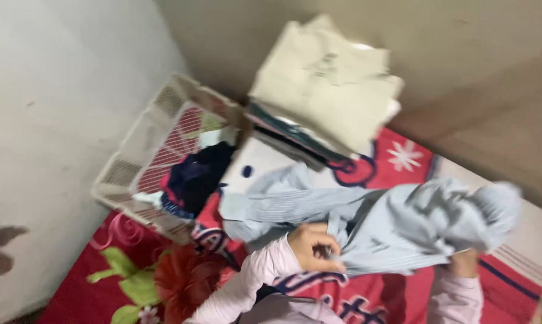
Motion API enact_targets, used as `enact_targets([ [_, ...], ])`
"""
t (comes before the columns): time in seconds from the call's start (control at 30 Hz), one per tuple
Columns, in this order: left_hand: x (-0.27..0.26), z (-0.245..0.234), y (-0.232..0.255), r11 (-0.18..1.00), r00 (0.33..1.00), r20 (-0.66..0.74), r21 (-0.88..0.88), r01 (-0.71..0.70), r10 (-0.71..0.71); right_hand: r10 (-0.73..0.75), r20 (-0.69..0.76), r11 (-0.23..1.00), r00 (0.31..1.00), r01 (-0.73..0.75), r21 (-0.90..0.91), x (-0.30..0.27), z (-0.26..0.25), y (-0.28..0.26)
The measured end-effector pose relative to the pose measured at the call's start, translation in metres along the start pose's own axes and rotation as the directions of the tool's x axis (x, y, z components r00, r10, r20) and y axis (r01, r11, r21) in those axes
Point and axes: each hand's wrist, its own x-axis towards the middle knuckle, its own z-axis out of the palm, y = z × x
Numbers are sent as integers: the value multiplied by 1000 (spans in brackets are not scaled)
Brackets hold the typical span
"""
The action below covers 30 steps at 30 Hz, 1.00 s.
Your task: Ironing and folding shirts on a flat surface
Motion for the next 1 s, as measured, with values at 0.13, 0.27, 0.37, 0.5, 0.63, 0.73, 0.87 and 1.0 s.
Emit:
enact_targets([
  [0.13, 74, 59, 26, 991, 960, -274, -96, -91, 62, 54, -175, 997, 983, -63, -48, -26, -115, 41],
  [0.27, 132, 130, -31, 994, 895, -436, 4, -105, 96, 95, -305, 988, 948, -126, -86, -46, -206, 106],
  [0.37, 123, 194, -127, 927, 892, -451, 339, 162, 9, -30, -85, 977, 996, 47, 210, -40, -188, 145],
  [0.5, 84, 258, -136, 736, 860, -369, 459, 498, -352, -141, 36, 980, 989, 135, 145, -87, -155, 241],
  [0.63, 58, 283, -142, 321, 745, -443, 705, 633, -498, -213, 164, 902, 963, 259, -346, -144, -135, 283],
  [0.73, 45, 284, -175, 246, 780, -589, 740, 626, -213, -135, 260, 802, 956, 260, -538, -173, -119, 273],
  [0.87, 30, 272, -198, 391, 794, -604, 749, 535, 70, 10, 295, 710, 955, 201, -675, -188, -107, 243],
  [1.0, 27, 271, -206, 554, 715, -698, 612, 564, 42, 203, 330, 753, 922, 69, -655, -174, -104, 223],
])
